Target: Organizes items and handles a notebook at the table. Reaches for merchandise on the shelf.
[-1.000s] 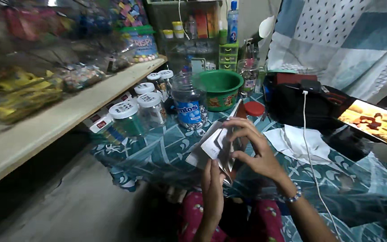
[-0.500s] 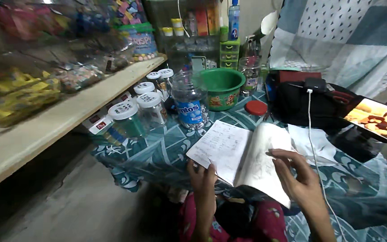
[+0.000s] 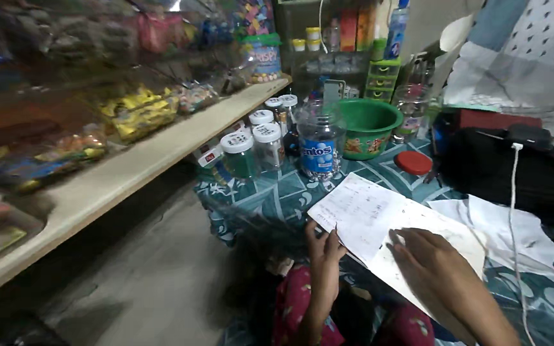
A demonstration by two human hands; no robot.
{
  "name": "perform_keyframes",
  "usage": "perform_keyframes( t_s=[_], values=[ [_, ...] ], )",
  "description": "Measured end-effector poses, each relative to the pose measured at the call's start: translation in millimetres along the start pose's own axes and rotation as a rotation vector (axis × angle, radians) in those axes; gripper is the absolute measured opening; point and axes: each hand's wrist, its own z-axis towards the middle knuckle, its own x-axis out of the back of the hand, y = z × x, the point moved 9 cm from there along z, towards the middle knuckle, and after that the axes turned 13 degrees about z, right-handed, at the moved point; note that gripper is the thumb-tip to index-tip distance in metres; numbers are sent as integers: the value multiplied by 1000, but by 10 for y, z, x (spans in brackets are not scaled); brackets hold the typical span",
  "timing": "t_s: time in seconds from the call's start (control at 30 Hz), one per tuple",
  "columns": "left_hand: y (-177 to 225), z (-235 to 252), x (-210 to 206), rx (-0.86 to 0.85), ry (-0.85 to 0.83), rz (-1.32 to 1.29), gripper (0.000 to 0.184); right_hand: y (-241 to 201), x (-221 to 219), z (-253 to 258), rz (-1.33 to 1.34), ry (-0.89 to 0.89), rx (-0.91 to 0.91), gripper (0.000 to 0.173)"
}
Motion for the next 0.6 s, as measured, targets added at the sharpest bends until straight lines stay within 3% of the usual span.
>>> perform_keyframes(
  t_s=[0.33,0.47,0.6],
  values=[
    [35,39,-52,-95,-81,6,78,-336,-330,-3,11,-43,14,64],
    [19,54,-77,-68,-110,21,84,-434,-479,91,13,-29,132,77],
    [4,82,-71,-55,-123,46,81,-482,-600,181,152,-36,202,68]
  ],
)
